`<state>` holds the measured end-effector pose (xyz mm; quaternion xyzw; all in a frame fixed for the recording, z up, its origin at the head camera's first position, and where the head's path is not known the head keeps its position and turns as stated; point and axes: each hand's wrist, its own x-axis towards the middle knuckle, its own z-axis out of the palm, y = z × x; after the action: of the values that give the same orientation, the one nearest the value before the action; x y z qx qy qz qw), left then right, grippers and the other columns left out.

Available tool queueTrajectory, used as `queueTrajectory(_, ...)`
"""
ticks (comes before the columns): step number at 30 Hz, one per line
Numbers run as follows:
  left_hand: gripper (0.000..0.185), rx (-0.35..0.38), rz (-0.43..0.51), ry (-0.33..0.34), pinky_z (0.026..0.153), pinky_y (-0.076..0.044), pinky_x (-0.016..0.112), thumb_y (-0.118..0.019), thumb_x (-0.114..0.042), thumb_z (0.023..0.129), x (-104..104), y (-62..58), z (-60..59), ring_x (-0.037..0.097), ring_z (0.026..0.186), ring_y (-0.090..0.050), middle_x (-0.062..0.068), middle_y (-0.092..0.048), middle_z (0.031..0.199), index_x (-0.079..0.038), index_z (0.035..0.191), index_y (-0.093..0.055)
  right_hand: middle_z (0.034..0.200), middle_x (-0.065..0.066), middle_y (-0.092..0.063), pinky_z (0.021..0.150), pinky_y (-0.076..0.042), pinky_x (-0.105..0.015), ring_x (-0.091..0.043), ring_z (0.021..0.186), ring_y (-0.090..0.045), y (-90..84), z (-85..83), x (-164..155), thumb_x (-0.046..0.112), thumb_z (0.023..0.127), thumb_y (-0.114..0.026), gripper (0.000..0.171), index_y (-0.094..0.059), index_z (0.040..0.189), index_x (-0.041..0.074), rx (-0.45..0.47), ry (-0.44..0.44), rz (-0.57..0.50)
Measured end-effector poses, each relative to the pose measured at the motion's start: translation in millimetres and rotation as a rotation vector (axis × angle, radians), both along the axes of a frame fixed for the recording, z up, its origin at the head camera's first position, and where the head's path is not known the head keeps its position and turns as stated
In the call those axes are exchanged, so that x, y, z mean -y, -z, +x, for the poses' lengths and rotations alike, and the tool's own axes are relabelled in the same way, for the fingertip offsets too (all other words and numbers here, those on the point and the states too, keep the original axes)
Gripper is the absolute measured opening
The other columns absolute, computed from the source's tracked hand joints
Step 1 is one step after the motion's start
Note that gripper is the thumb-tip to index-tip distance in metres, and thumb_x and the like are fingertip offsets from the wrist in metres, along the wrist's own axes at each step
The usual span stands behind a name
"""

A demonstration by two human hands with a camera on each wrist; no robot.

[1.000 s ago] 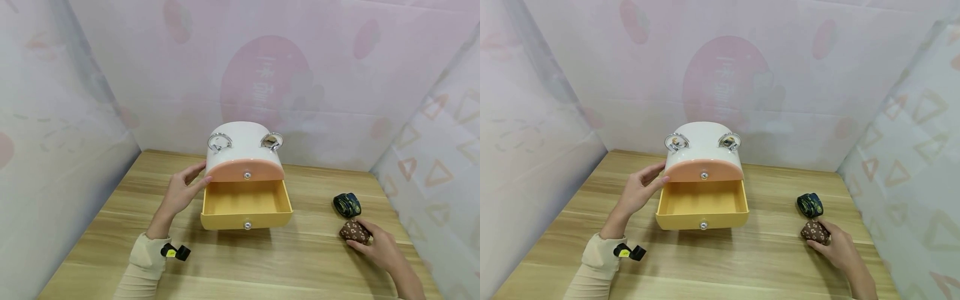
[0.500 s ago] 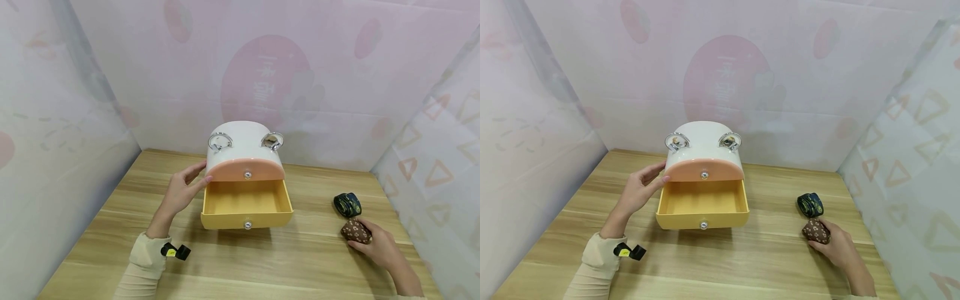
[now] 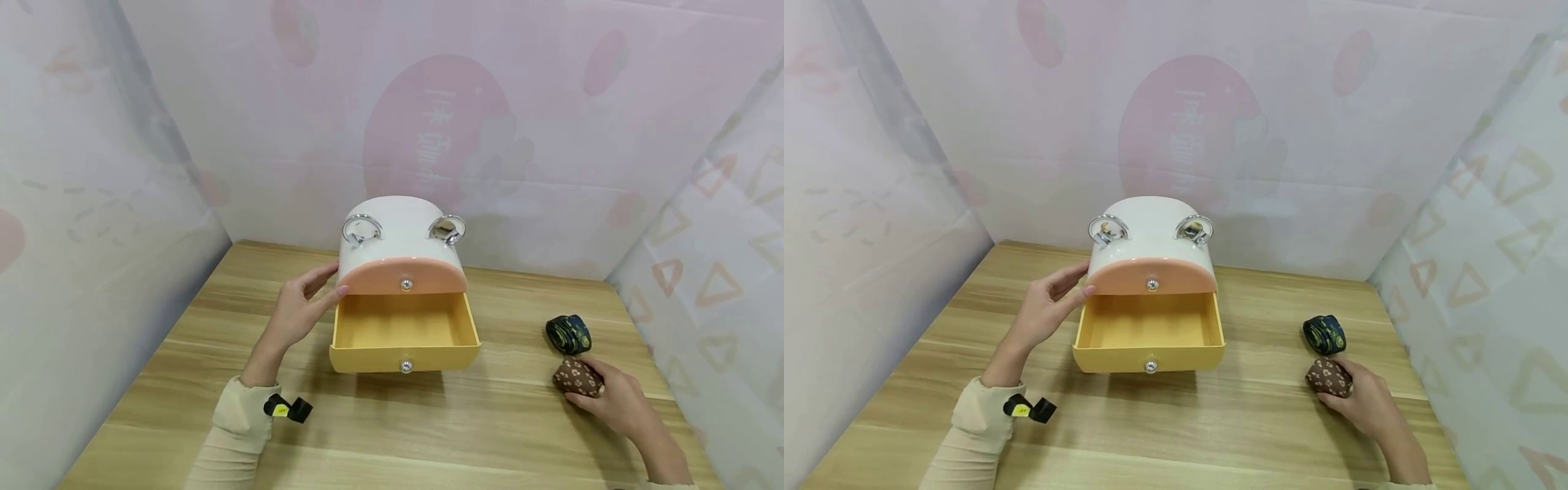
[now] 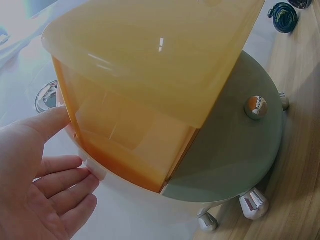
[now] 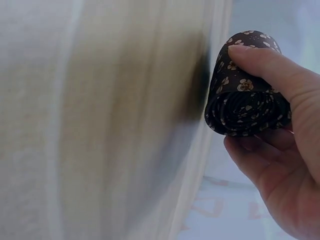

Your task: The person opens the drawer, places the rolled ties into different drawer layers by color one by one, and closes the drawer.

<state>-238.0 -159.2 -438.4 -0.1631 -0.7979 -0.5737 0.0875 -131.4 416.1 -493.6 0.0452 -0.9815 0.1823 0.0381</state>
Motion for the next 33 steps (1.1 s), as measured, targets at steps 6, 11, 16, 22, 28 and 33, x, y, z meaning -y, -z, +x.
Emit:
queueTrajectory(6,0.055,-0.005,0.004,0.006,0.125,-0.044,0.05,-0.077,-0.036,0.099,0,-1.5,-0.5,0.028,0.147,-0.055,0.005,-0.062,0.152,-0.017,0.148,-0.063,0.118,-0.034,-0.072,0.078,-0.063,-0.058,-0.048,0.099,-0.073,-8.5,0.1,7,0.033,0.075,-0.096,0.074,-0.065,0.133,-0.002,-0.053,-0.035,-0.014)
queueTrajectory(11,0.055,-0.012,0.002,0.008,0.125,-0.044,0.048,-0.077,-0.035,0.099,-1,-1.6,-1.0,0.027,0.147,-0.055,0.004,-0.062,0.152,-0.017,0.148,-0.062,0.118,-0.035,-0.072,0.079,-0.063,-0.058,-0.048,0.099,-0.073,-22.0,-0.2,15,0.034,0.076,-0.096,0.077,-0.064,0.135,-0.003,-0.061,-0.07,-0.02)
queueTrajectory(16,0.055,-0.015,-0.001,0.008,0.125,-0.044,0.048,-0.077,-0.036,0.099,-1,-2.2,-1.1,0.027,0.147,-0.054,0.004,-0.062,0.153,-0.017,0.148,-0.062,0.122,-0.037,-0.07,0.08,-0.062,-0.062,-0.052,0.103,-0.072,-38.2,-2.2,22,0.036,0.078,-0.095,0.08,-0.062,0.138,-0.005,-0.054,-0.106,-0.006)
queueTrajectory(22,0.054,-0.015,-0.001,0.007,0.125,-0.044,0.048,-0.077,-0.035,0.099,-1,-2.5,-0.2,0.027,0.147,-0.055,0.004,-0.062,0.152,-0.018,0.148,-0.063,0.124,-0.032,-0.072,0.081,-0.063,-0.054,-0.046,0.106,-0.073,-51.9,-5.5,32,0.029,0.079,-0.094,0.076,-0.062,0.139,-0.004,-0.062,-0.147,0.019)
queueTrajectory(28,0.055,-0.01,-0.001,0.007,0.125,-0.044,0.047,-0.077,-0.035,0.099,0,-1.3,-0.2,0.027,0.147,-0.055,0.005,-0.062,0.153,-0.017,0.148,-0.062,0.118,-0.027,-0.074,0.072,-0.061,-0.036,-0.032,0.097,-0.074,-61.4,-8.4,40,0.03,0.079,-0.094,0.075,-0.063,0.14,-0.002,-0.042,-0.156,0.018)
queueTrajectory(33,0.055,-0.006,-0.004,0.005,0.125,-0.044,0.047,-0.077,-0.035,0.099,0,-0.1,-0.6,0.027,0.147,-0.055,0.005,-0.062,0.153,-0.016,0.148,-0.062,0.114,-0.022,-0.075,0.068,-0.059,-0.031,-0.027,0.094,-0.073,-68.9,-11.3,46,0.031,0.08,-0.094,0.075,-0.062,0.14,0.0,-0.042,-0.176,0.018)
